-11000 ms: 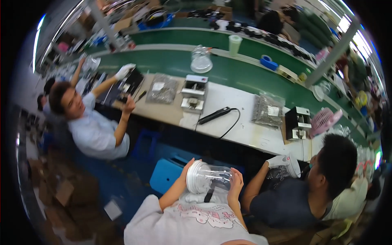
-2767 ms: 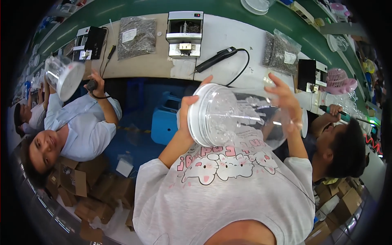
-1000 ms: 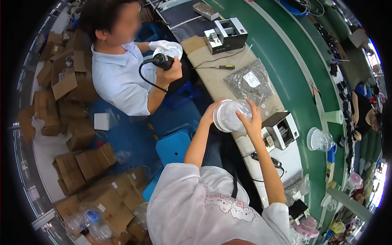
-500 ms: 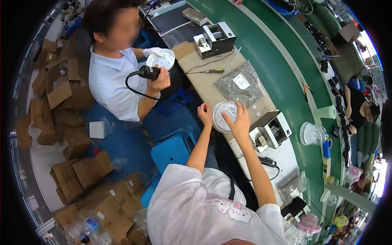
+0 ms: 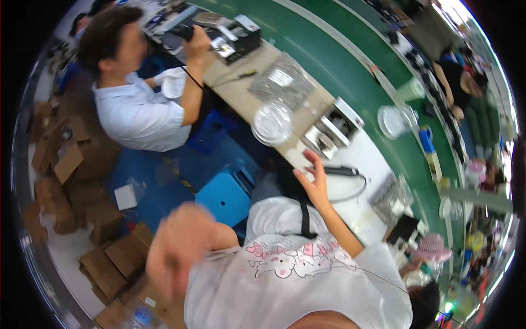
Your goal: Assembling the base and clear plastic dome components of a light fixture on a production line.
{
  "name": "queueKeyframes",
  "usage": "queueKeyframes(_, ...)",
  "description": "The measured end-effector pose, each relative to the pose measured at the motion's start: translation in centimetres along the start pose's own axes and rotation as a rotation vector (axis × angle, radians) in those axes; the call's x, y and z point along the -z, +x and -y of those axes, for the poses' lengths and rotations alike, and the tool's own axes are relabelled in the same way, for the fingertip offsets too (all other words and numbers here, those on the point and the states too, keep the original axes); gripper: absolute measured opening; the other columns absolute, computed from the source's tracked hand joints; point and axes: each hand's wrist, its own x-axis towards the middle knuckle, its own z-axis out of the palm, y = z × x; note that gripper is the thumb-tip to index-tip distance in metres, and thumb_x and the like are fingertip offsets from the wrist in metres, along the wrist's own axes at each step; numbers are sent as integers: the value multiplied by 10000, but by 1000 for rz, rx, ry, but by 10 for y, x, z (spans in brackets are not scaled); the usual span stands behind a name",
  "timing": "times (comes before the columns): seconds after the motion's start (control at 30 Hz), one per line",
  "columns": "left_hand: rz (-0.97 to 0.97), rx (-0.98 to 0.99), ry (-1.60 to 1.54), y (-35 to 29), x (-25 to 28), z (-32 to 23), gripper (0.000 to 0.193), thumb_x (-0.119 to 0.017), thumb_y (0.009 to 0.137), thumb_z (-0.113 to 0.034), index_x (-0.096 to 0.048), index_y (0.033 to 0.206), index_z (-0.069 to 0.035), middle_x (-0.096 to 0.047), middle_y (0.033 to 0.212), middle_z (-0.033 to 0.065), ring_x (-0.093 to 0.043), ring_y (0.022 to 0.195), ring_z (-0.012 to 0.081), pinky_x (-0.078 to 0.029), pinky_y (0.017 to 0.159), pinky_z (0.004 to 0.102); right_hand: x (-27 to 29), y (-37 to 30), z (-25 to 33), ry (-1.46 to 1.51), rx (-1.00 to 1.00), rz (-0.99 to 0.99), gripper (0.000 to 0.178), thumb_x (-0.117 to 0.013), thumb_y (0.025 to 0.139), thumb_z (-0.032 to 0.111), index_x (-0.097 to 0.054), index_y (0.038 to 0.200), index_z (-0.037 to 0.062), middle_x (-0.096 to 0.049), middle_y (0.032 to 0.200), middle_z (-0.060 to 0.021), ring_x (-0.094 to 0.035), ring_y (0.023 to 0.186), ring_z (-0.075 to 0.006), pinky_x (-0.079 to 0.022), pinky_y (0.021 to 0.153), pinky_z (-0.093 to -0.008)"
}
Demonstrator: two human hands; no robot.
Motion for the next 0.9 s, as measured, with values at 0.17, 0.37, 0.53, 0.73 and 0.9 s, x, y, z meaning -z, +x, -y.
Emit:
queueKeyframes(0.17,544,-82,-371,52,-95,9,357,-479,867,-219,-443,1223,-230,-482,635,7,-427,456,121,-299,397,246,10,-51,-17,128,-94,3,549,-647,756,158,-397,1239,91,-529,1148,-107,-483,1093,-206,-405,870,-349)
queueKeyframes(0.37,642,151,-684,57,-144,30,142,-427,894,-208,-537,981,-186,-399,593,-15,-386,464,109,-243,400,243,38,-77,-12,157,-57,-128,515,-613,783,165,-383,1237,87,-544,1126,-99,-495,1077,-208,-404,878,-348)
queueKeyframes(0.53,780,279,-1024,55,-174,42,302,-429,883,-197,-334,597,-216,-370,543,-40,-395,450,95,-218,399,231,55,-99,-17,244,-91,-283,476,-598,793,149,-408,1225,88,-551,1096,-110,-513,1039,-195,-414,866,-335)
queueKeyframes(0.73,755,585,-1369,49,-204,45,293,-428,897,-225,-459,609,-183,-403,508,-28,-444,441,106,-293,388,238,68,-114,-21,294,-55,-378,478,-611,781,199,-418,1202,81,-586,1044,-104,-546,991,-216,-422,842,-336)
queueKeyframes(0.9,676,834,-1620,42,-214,40,235,-464,877,-177,-544,665,-114,-437,504,-9,-465,435,122,-335,388,260,67,-121,-32,314,-52,-356,466,-609,788,216,-420,1197,96,-586,1048,-91,-547,997,-209,-417,837,-339)
